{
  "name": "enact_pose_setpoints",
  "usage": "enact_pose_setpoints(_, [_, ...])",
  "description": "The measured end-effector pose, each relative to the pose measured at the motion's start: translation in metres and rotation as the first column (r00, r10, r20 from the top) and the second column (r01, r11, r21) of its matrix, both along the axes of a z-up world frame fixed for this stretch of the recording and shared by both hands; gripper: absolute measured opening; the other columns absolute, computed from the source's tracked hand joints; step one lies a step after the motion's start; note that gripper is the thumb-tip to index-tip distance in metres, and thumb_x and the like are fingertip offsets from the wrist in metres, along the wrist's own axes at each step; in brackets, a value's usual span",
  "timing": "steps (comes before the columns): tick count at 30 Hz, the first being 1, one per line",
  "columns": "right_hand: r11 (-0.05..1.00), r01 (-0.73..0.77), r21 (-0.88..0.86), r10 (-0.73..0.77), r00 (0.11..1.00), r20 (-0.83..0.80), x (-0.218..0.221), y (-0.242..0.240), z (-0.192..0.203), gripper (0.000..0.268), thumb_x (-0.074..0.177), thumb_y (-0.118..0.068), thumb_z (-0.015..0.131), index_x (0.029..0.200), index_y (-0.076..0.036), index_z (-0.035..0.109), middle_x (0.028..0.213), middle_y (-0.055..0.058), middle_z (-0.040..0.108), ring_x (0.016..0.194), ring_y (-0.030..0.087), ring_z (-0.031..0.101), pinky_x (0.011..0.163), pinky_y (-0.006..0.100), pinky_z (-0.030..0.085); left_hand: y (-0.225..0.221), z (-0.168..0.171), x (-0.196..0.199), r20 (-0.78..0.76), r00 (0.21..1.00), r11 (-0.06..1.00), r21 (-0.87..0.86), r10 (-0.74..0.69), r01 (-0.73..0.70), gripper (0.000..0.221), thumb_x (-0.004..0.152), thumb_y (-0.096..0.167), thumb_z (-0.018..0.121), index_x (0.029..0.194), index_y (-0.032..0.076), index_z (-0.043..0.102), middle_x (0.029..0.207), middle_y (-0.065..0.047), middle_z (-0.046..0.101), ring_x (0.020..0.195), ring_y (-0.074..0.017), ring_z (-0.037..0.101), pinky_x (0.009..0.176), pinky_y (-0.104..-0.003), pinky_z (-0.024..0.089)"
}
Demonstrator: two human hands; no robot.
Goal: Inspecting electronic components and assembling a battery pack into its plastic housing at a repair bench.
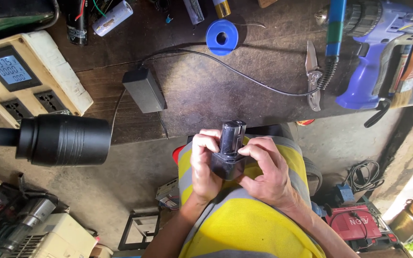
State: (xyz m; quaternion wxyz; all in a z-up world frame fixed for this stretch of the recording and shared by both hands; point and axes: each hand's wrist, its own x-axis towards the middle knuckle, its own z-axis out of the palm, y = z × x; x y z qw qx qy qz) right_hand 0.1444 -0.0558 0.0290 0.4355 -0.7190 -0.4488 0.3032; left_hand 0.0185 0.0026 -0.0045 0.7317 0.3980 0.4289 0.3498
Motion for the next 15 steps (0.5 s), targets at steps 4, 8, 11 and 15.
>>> enact_pose_setpoints(4, [0.997, 0.031, 0.077, -0.036, 0.998, 0.056, -0.005, 0.003, -0.001, 0.038, 0.07, 0.0, 0.085, 0.105, -0.004, 0.07, 0.089, 0.013, 0.058, 0.075, 0.031, 0.062, 0.065, 0.044, 0.058, 0.018, 0.012, 0.026, 0.153, 0.944, 0.954, 0.022, 0.293, -0.3, 0.055, 0.113, 0.04, 0.018, 0.074, 0.012, 0.045, 0.078, -0.011, 0.045, 0.077, -0.0263, 0.045, 0.078, -0.037, 0.039])
enact_pose_setpoints(8, [0.991, 0.039, 0.126, -0.055, 0.99, 0.129, -0.013, -0.011, -0.008, 0.04, 0.07, -0.003, 0.086, 0.107, -0.008, 0.072, 0.089, 0.012, 0.056, 0.073, 0.031, 0.058, 0.061, 0.045, 0.056, 0.025, 0.016, 0.028, 0.253, 0.906, 0.941, -0.115, 0.339, -0.319, 0.059, 0.112, 0.039, 0.015, 0.067, 0.012, 0.043, 0.07, -0.012, 0.043, 0.07, -0.0279, 0.043, 0.075, -0.039, 0.04])
enact_pose_setpoints(11, [0.983, -0.183, 0.015, 0.178, 0.968, 0.176, -0.001, -0.015, 0.009, 0.05, 0.078, 0.001, 0.078, 0.122, -0.01, 0.055, 0.104, 0.013, 0.053, 0.087, 0.029, 0.054, 0.076, 0.041, 0.055, 0.03, 0.031, 0.026, 0.251, 0.901, 0.916, -0.285, 0.355, -0.281, 0.049, 0.111, 0.036, 0.022, 0.074, 0.01, 0.042, 0.075, -0.009, 0.047, 0.073, -0.0255, 0.044, 0.08, -0.04, 0.041])
enact_pose_setpoints(15, [0.978, -0.208, 0.003, 0.202, 0.956, 0.212, -0.002, -0.015, 0.009, 0.048, 0.079, 0.0, 0.076, 0.123, -0.01, 0.058, 0.106, 0.014, 0.053, 0.088, 0.03, 0.054, 0.078, 0.041, 0.055, 0.03, 0.024, 0.025, 0.265, 0.892, 0.901, -0.34, 0.367, -0.27, 0.051, 0.11, 0.041, 0.023, 0.074, 0.011, 0.044, 0.073, -0.007, 0.046, 0.069, -0.0217, 0.039, 0.081, -0.037, 0.038])
